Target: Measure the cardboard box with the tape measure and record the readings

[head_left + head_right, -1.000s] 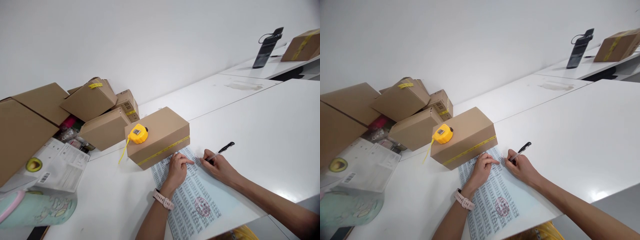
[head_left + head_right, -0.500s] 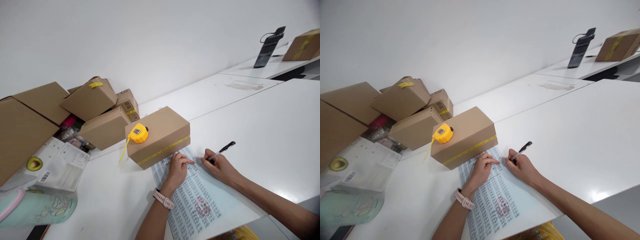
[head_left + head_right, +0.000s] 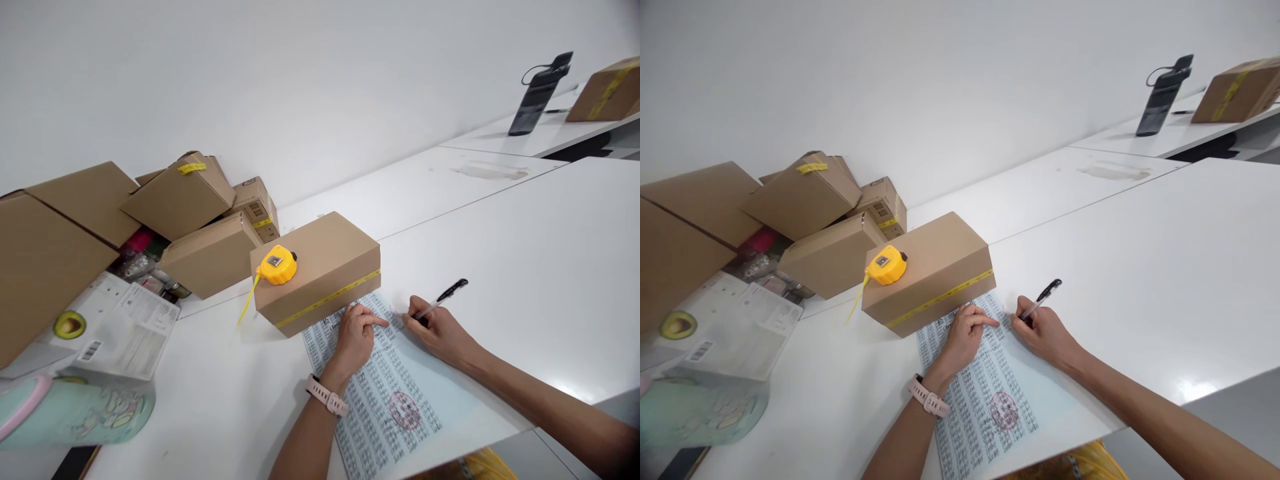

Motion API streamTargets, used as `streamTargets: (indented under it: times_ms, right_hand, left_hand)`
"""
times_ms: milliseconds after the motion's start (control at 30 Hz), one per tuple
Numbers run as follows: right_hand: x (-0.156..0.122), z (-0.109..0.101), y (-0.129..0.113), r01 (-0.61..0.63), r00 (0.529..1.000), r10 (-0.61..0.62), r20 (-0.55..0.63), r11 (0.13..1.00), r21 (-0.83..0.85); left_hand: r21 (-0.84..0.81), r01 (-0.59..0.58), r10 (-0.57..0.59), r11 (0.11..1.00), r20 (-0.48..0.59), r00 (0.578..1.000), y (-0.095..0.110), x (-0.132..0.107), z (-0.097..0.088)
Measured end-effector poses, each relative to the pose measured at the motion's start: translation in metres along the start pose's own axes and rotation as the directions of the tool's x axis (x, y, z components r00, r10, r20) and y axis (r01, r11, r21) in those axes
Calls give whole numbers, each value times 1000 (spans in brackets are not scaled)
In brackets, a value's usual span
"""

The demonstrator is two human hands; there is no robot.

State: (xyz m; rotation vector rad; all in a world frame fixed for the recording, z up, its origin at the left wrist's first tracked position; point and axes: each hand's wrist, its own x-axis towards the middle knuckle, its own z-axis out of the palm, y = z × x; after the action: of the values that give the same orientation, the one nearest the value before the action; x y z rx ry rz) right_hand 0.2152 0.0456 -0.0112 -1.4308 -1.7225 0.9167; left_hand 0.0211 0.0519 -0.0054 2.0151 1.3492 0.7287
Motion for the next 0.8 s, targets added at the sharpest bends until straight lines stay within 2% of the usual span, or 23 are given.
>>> streamTargets:
  times_ms: [467,600,700,800]
  right_hand:
    - [-1,1,2,17,1000,-18,-23,1000,-24]
    - [-3,-5,2,9,989,-15,-147,999,-41]
    - [-2,-12,9,96,966,-129,-222,983,-156]
    - [2,-16,19,243,945,-303,-126,904,-352]
  left_hand:
    - [-3,-7,7,1000,2,1000,2,-1,-2]
    - [1,-9,9,1000,-2,1000,-2,1,-1]
    - [7,-16,16,1000,-16,1000,-1,1,2]
    - [12,-53,53,999,-40,998,14,-6,-4]
